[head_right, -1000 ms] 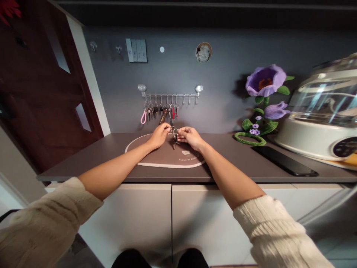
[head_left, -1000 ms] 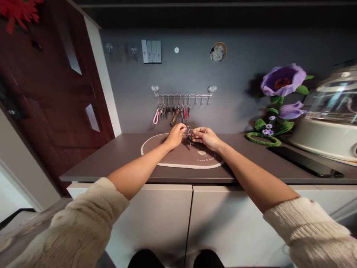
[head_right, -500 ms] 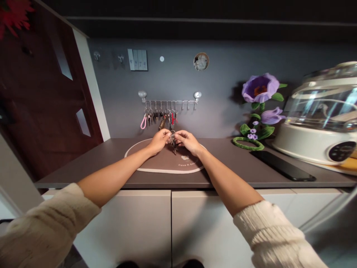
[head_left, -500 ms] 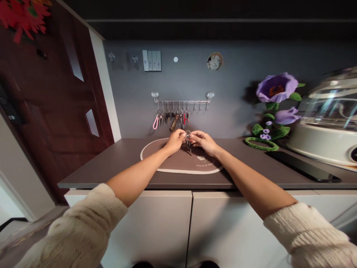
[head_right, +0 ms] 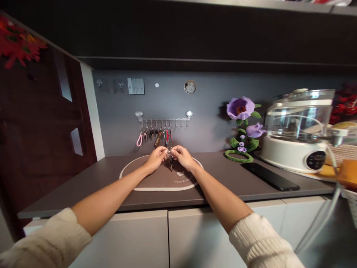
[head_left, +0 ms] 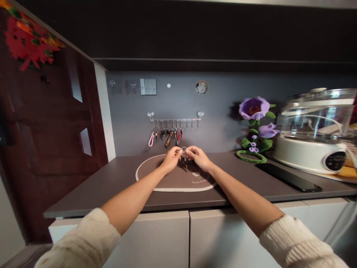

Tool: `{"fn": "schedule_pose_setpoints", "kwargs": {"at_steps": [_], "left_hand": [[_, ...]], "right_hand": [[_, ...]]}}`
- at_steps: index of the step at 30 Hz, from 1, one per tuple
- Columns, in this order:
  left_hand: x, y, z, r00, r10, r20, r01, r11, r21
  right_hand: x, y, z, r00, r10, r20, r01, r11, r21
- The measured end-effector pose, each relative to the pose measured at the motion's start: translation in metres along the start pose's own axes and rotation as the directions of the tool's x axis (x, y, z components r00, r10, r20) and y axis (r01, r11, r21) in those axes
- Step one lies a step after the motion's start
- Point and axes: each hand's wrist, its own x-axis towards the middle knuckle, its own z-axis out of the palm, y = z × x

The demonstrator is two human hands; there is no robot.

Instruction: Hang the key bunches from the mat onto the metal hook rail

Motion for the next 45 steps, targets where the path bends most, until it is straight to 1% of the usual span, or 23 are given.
{"fn": "schedule_pose_setpoints", "kwargs": {"at_steps": [4, 6, 10, 15, 20, 25, 28, 34, 37, 41, 45], "left_hand": [[0.001, -0.004, -0.003, 0.994, 0.109, -0.019, -0.104, 0.981, 0.161], [0.002, -0.006, -0.006, 0.989, 0.142, -0.031, -0.129, 0.957, 0.261], [0.001, -0.006, -0.009, 0.987, 0.16, -0.032, -0.133, 0.902, 0.41], [0.002, -0.009, -0.009, 0.989, 0.146, -0.012, -0.121, 0.861, 0.494], [0.003, -0.015, -0.008, 0.991, 0.132, -0.013, -0.106, 0.847, 0.521], [0.003, -0.018, -0.007, 0.994, 0.113, -0.013, -0.089, 0.848, 0.523], [0.003, -0.018, -0.006, 0.994, 0.106, -0.009, -0.086, 0.851, 0.519], [0.003, -0.018, -0.005, 0.996, 0.094, -0.008, -0.077, 0.86, 0.504], [0.004, -0.019, -0.005, 0.996, 0.093, -0.002, -0.079, 0.861, 0.503], [0.004, -0.02, -0.005, 0.995, 0.097, -0.008, -0.08, 0.864, 0.497], [0.004, -0.02, -0.005, 0.996, 0.093, -0.015, -0.074, 0.872, 0.483]], "right_hand": [[0.002, -0.001, 0.0, 0.999, 0.026, -0.048, -0.023, 0.997, 0.075], [0.002, -0.003, 0.0, 0.996, 0.033, -0.087, -0.024, 0.995, 0.095], [0.005, -0.01, -0.002, 0.986, 0.035, -0.16, -0.023, 0.997, 0.075], [0.022, -0.018, -0.013, 0.98, -0.018, -0.196, 0.015, 1.0, -0.016], [0.049, -0.029, -0.024, 0.968, -0.034, -0.25, 0.023, 0.999, -0.047], [0.072, -0.042, -0.029, 0.953, -0.013, -0.304, -0.005, 0.998, -0.057], [0.085, -0.044, -0.03, 0.931, -0.01, -0.365, -0.021, 0.996, -0.081], [0.11, -0.036, -0.03, 0.885, -0.053, -0.463, -0.001, 0.993, -0.117], [0.119, -0.029, -0.029, 0.863, -0.039, -0.504, -0.029, 0.991, -0.127], [0.127, -0.021, -0.028, 0.849, -0.022, -0.529, -0.055, 0.99, -0.13], [0.129, -0.016, -0.026, 0.812, 0.024, -0.583, -0.116, 0.986, -0.122]]}}
